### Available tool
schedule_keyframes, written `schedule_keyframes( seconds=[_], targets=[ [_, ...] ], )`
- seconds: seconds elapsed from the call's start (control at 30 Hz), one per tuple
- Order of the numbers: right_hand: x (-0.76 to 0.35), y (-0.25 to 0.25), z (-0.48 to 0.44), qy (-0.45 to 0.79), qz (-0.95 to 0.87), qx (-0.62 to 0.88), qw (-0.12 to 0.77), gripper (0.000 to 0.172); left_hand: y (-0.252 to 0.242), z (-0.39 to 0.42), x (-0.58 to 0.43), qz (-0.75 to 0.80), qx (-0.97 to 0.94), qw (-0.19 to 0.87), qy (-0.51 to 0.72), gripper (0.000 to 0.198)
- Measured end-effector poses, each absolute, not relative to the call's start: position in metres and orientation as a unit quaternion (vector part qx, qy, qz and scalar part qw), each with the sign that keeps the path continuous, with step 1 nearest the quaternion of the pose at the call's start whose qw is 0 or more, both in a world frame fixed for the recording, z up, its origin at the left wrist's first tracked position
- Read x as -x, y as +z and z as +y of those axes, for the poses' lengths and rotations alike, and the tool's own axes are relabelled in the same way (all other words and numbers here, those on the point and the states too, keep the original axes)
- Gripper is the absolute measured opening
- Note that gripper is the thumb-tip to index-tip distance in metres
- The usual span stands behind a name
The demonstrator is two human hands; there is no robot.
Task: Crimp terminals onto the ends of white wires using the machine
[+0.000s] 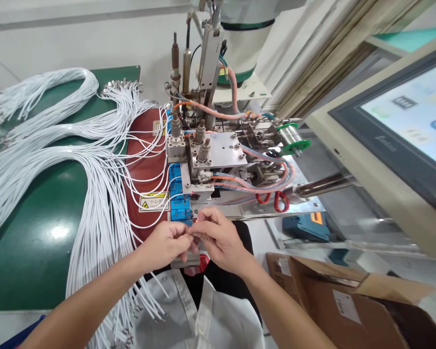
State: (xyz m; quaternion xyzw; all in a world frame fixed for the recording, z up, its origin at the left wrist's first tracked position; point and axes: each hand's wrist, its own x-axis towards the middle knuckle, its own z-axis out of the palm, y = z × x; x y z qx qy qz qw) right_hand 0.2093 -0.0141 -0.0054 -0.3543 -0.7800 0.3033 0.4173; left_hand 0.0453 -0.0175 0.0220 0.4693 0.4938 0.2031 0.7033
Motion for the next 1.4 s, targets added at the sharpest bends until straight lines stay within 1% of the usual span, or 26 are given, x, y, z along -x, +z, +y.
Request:
schedule_keyframes(
  seconds=[0.17, 0.27, 0.4, 0.47, 0.6, 0.73, 0.83, 1.0, 1.2, 1.33, 1.4],
  targets=[
    [-0.201, -0.008, -0.016, 0.376, -0.704, 0.366, 0.478, 0.018, 0.022, -0.014, -0.036, 0.448, -0.379, 0.775, 0.234, 0.018],
    [-0.196, -0.009, -0.017, 0.410, -0.663, 0.384, 0.494, 0.016, 0.021, -0.013, -0.033, 0.446, -0.352, 0.787, 0.240, 0.020],
    [-0.188, -0.013, -0.021, 0.431, -0.568, 0.450, 0.537, 0.013, 0.019, -0.013, -0.034, 0.494, -0.336, 0.760, 0.255, 0.017],
    [-0.186, -0.015, -0.024, 0.429, -0.543, 0.474, 0.544, 0.011, 0.017, -0.013, -0.034, 0.513, -0.341, 0.740, 0.269, 0.017],
    [-0.182, -0.012, -0.028, 0.399, -0.568, 0.484, 0.533, 0.008, 0.016, -0.015, -0.036, 0.533, -0.387, 0.699, 0.278, 0.017],
    [-0.180, -0.008, -0.028, 0.356, -0.592, 0.501, 0.521, 0.009, 0.018, -0.017, -0.038, 0.557, -0.428, 0.654, 0.282, 0.018],
    [-0.179, -0.010, -0.027, 0.390, -0.564, 0.503, 0.525, 0.008, 0.019, -0.018, -0.038, 0.562, -0.439, 0.638, 0.291, 0.017],
    [-0.174, -0.012, -0.028, 0.472, -0.484, 0.492, 0.549, 0.011, 0.018, -0.019, -0.040, 0.546, -0.426, 0.652, 0.310, 0.015],
    [-0.164, -0.012, -0.033, 0.421, -0.462, 0.520, 0.581, 0.013, 0.016, -0.022, -0.045, 0.531, -0.360, 0.674, 0.367, 0.016],
    [-0.163, -0.014, -0.033, 0.395, -0.486, 0.528, 0.573, 0.013, 0.014, -0.023, -0.045, 0.531, -0.365, 0.659, 0.388, 0.016],
    [-0.165, -0.014, -0.031, 0.353, -0.521, 0.526, 0.572, 0.011, 0.013, -0.023, -0.045, 0.530, -0.368, 0.658, 0.387, 0.015]
  ],
)
